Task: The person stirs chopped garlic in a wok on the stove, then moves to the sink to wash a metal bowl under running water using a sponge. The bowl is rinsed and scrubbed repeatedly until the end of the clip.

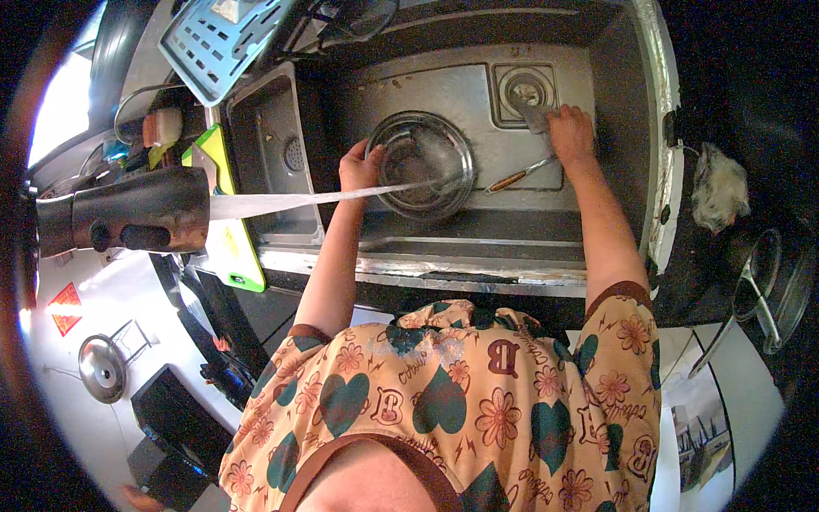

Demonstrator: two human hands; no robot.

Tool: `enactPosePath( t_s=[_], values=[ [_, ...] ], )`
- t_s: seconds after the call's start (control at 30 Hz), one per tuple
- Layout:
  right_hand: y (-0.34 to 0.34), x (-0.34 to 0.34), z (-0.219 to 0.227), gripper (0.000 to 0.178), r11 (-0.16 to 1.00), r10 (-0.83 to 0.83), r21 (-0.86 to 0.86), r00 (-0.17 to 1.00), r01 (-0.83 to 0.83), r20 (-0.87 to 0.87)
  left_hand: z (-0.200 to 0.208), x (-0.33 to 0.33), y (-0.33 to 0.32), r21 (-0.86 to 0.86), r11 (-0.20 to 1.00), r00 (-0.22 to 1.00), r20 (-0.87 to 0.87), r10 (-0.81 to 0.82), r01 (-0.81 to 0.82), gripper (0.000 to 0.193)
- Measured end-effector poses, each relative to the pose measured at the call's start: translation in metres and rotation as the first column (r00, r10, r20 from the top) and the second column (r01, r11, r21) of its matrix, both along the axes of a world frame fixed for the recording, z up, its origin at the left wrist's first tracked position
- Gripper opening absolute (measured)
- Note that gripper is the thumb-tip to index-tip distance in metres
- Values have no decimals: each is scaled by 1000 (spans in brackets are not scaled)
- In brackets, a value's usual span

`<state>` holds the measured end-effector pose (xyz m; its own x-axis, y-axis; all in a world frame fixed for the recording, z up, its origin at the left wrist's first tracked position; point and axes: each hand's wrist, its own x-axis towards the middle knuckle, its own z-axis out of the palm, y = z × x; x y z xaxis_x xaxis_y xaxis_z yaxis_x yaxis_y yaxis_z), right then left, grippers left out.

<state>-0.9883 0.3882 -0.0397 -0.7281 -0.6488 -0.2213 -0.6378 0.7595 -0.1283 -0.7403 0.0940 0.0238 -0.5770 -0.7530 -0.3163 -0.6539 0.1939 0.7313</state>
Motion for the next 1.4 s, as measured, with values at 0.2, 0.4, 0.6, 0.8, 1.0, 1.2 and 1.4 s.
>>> enactPosePath(
  t_s=[0.2, 0.4, 0.6, 0.8, 1.0, 1.2, 1.4],
  values=[
    [-66, 30, 47, 14, 900, 91, -425, 909, 101, 408, 1, -5, 7, -9, 997, 997, 2, -78, 78, 33],
    [-120, 96, 28, 16, 714, 532, -433, 829, -550, -175, 19, -35, 48, -129, 969, 973, 126, -195, 211, 39],
    [-92, 141, -14, 21, 785, 600, -13, 754, -620, 268, 45, -63, 55, -302, 916, 964, 113, -241, 265, 50],
    [-90, 99, -10, 33, 739, 641, -254, 767, -624, -19, 50, -66, 45, -317, 839, 891, 268, -367, 441, 52],
    [-74, 124, 13, 30, 867, 498, -280, 697, -413, 516, 47, -67, 36, -257, 825, 840, 371, -396, 503, 52],
    [-59, 117, 13, 23, 750, 660, -343, 671, -566, 337, 36, -74, 29, -286, 776, 810, 380, -447, 562, 50],
    [-47, 72, 22, 19, 854, 520, -106, 844, -509, 130, 48, -80, 28, -288, 765, 793, 423, -438, 576, 49]
  ],
)
